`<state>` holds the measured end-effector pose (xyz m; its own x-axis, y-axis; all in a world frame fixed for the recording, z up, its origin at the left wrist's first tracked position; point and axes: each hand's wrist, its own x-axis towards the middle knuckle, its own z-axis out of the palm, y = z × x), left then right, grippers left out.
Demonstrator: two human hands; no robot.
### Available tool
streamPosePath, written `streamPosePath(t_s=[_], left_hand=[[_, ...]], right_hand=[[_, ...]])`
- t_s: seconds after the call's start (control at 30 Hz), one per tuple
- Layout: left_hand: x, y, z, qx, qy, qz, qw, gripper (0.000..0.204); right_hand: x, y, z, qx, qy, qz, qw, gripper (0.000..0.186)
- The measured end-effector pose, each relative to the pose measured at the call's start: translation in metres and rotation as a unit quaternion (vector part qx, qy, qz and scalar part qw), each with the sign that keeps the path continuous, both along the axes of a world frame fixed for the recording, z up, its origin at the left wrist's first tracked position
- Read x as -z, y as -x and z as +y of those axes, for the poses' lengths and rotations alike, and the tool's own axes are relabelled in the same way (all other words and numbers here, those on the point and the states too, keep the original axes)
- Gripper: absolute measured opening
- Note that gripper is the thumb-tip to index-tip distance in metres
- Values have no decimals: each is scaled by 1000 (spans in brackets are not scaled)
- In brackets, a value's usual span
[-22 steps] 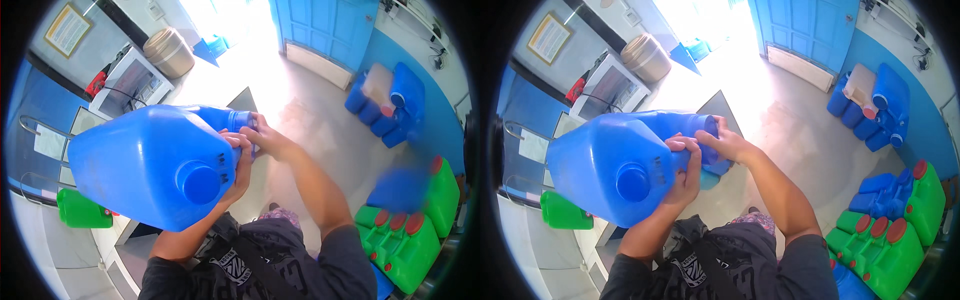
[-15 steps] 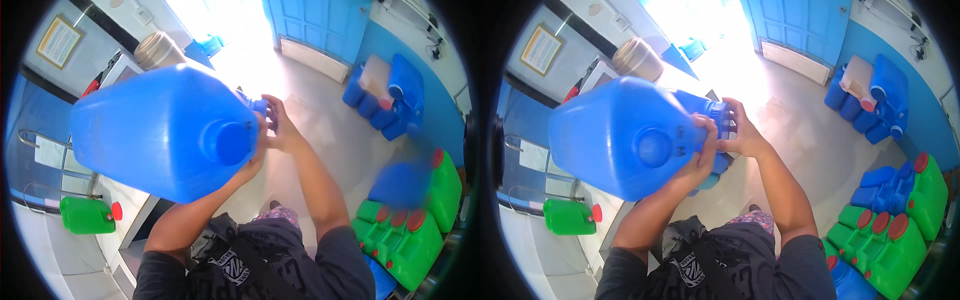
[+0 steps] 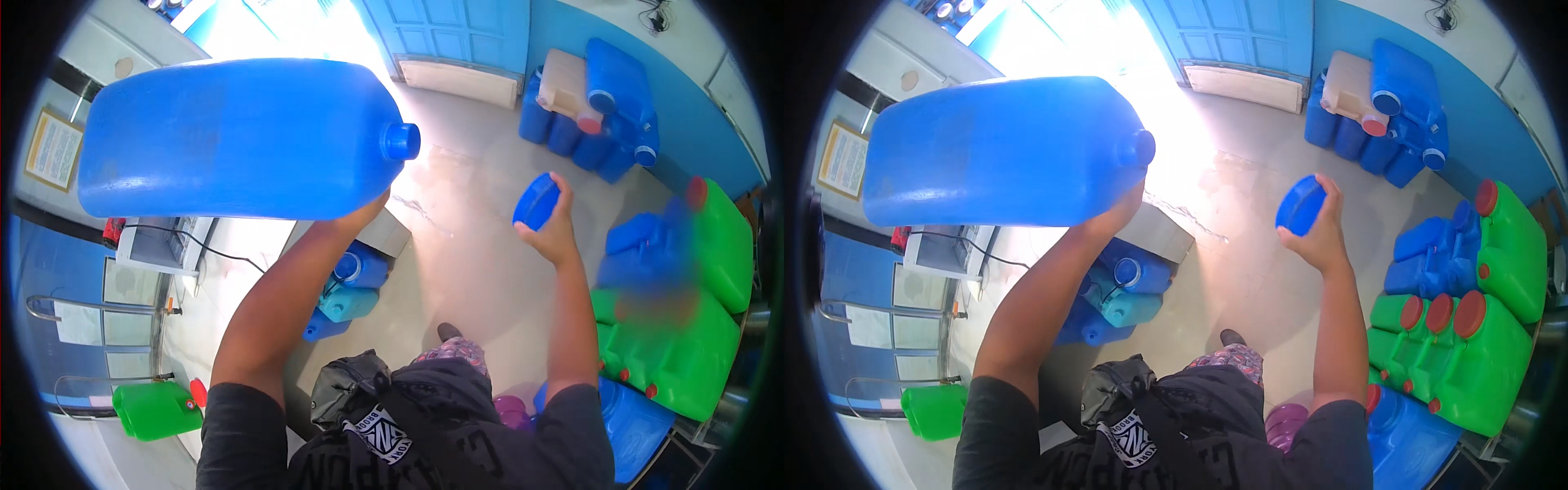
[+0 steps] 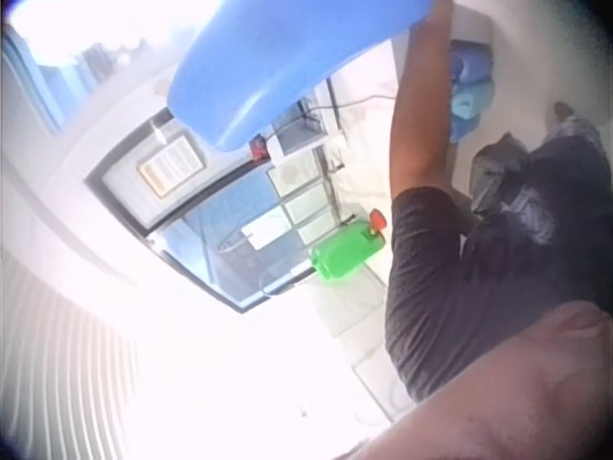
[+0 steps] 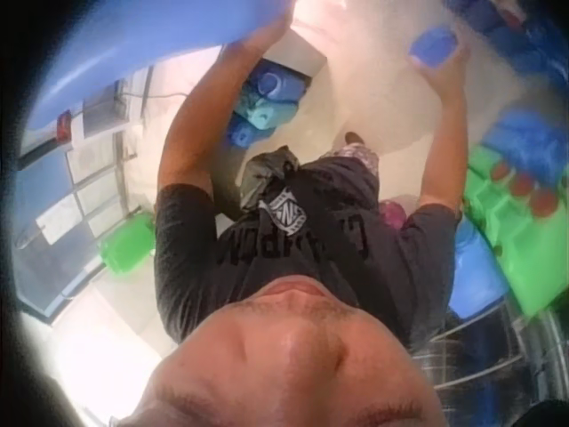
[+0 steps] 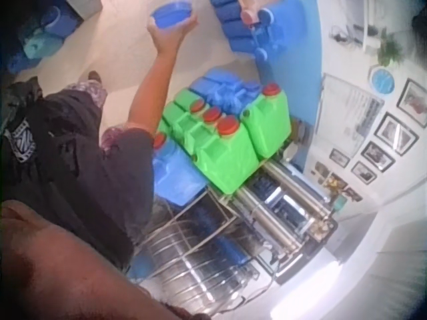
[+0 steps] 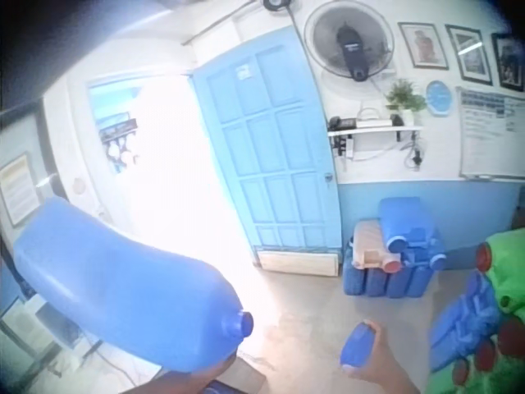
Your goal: The person labels several large plastic jerrycans by applying adhesive labels to their caps and bodies. They use a red heat gun to warm the labels for adhesion, then place the containers on a counter.
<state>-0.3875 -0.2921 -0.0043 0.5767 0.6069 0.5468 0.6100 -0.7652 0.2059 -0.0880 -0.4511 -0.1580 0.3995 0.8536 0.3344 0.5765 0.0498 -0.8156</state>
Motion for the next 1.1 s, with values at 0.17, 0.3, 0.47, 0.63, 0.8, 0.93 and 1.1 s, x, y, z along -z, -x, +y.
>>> streamPosePath(t_s=[0.17,0.3,0.47,0.63,0.8,0.93,1.1], left_hand=[[2,-18,6,45,110,-116,986,21],[-9,-18,4,11,63,-24,998,22],[-35,15,-28,-71,8,153,986,23],[-52,71,-77,-38,91,-100,990,17],[-65,131,-115,-16,84,-310,947,46],[-81,196,-133,-21,56,-408,911,44],[-97,289,-143,-57,31,-466,882,40]], right_hand=[[12,-3,-59,52,59,-63,995,106],[11,9,-65,37,68,-77,994,107],[-23,60,-12,-54,6,-47,997,109],[-95,152,62,-235,-122,36,964,108],[-153,253,105,-403,-147,41,902,107],[-171,333,111,-468,-158,-8,870,105],[-185,437,118,-531,-144,-87,831,108]])
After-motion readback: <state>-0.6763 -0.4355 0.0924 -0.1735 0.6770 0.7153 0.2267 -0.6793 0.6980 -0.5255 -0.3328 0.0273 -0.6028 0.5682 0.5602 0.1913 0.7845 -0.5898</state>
